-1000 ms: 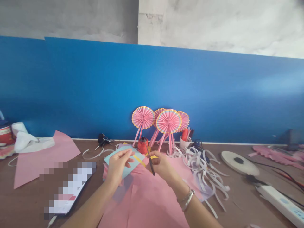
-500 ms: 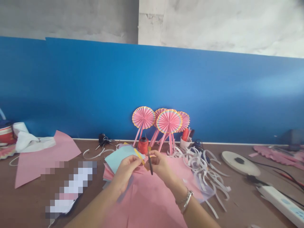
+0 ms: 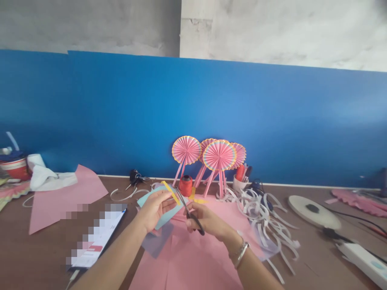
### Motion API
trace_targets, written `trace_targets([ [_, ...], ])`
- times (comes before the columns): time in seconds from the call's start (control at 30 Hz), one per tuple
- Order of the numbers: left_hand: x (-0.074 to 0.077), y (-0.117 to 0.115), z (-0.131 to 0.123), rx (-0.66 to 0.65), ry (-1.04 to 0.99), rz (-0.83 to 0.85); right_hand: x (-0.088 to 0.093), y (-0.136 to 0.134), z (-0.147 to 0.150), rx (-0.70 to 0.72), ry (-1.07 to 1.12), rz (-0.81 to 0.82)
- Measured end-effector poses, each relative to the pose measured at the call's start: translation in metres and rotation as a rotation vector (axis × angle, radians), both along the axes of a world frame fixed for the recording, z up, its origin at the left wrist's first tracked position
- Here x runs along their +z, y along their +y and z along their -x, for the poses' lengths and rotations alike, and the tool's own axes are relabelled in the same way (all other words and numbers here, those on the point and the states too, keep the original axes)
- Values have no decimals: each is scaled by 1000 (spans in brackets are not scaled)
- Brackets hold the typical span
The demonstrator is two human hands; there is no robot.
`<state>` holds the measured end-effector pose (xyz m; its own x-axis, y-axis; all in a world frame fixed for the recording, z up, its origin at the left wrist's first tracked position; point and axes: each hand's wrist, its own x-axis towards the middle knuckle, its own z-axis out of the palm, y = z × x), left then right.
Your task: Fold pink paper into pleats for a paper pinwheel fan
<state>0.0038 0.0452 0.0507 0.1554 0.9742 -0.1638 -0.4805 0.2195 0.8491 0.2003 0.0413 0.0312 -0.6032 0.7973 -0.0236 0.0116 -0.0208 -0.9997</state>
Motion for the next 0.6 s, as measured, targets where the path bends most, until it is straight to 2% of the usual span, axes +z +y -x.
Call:
trace_targets([
  [0.2,-2,-1,-1,-47,44,-34,3,-2,5,-33,-21,-35],
  [0.6,-4,-3,-5,-33,74,-89,-2,-1,8,-83,-13,-47],
])
